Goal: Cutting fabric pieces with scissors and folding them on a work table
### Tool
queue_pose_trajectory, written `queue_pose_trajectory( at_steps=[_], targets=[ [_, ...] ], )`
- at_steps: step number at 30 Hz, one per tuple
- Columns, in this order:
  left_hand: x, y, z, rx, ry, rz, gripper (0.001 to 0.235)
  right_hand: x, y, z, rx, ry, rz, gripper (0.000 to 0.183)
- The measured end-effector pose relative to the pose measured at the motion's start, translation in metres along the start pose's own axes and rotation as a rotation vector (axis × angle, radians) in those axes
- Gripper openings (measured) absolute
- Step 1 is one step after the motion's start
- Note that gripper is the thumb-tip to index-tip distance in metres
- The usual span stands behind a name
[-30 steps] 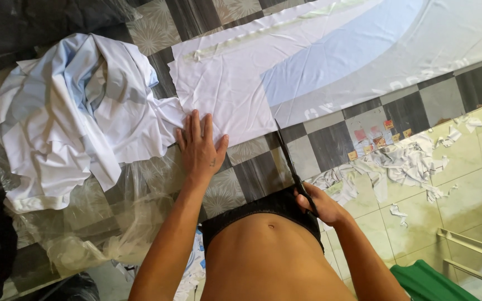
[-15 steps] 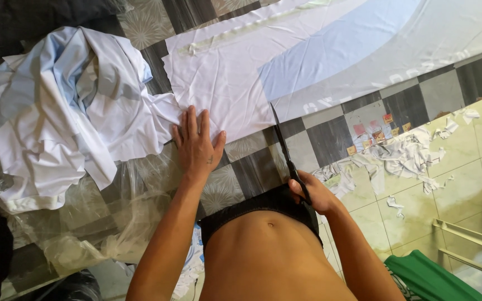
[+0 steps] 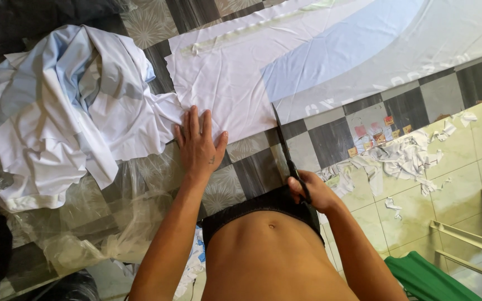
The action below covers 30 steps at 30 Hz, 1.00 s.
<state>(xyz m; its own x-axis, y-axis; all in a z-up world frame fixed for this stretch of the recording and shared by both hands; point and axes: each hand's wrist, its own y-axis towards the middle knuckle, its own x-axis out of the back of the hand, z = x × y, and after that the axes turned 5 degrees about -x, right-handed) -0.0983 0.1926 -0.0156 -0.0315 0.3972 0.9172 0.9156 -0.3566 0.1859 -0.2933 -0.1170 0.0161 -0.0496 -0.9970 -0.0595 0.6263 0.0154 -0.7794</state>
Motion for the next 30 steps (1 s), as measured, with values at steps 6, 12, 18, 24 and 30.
queue_pose_trajectory(
  at_steps=[6,12,18,24,30],
  targets=[
    [0.0,-0.001,0.001,-0.004,0.005,0.007,0.077,0.003,0.013,0.006,-0.008,0.02,-0.001,0.055],
    [0.004,0.001,-0.001,0.001,-0.001,0.009,0.078,-0.013,0.003,0.033,-0.008,-0.056,-0.058,0.05],
    [0.005,0.001,-0.001,-0.001,0.022,0.01,0.077,0.0,0.026,0.02,0.007,-0.049,-0.017,0.054],
    [0.004,0.001,-0.002,0.001,0.01,0.004,0.078,-0.009,0.028,0.05,0.024,-0.077,-0.046,0.052],
    [0.005,0.002,-0.002,-0.005,0.016,-0.009,0.077,-0.005,0.039,0.05,0.022,-0.117,-0.005,0.058]
  ],
)
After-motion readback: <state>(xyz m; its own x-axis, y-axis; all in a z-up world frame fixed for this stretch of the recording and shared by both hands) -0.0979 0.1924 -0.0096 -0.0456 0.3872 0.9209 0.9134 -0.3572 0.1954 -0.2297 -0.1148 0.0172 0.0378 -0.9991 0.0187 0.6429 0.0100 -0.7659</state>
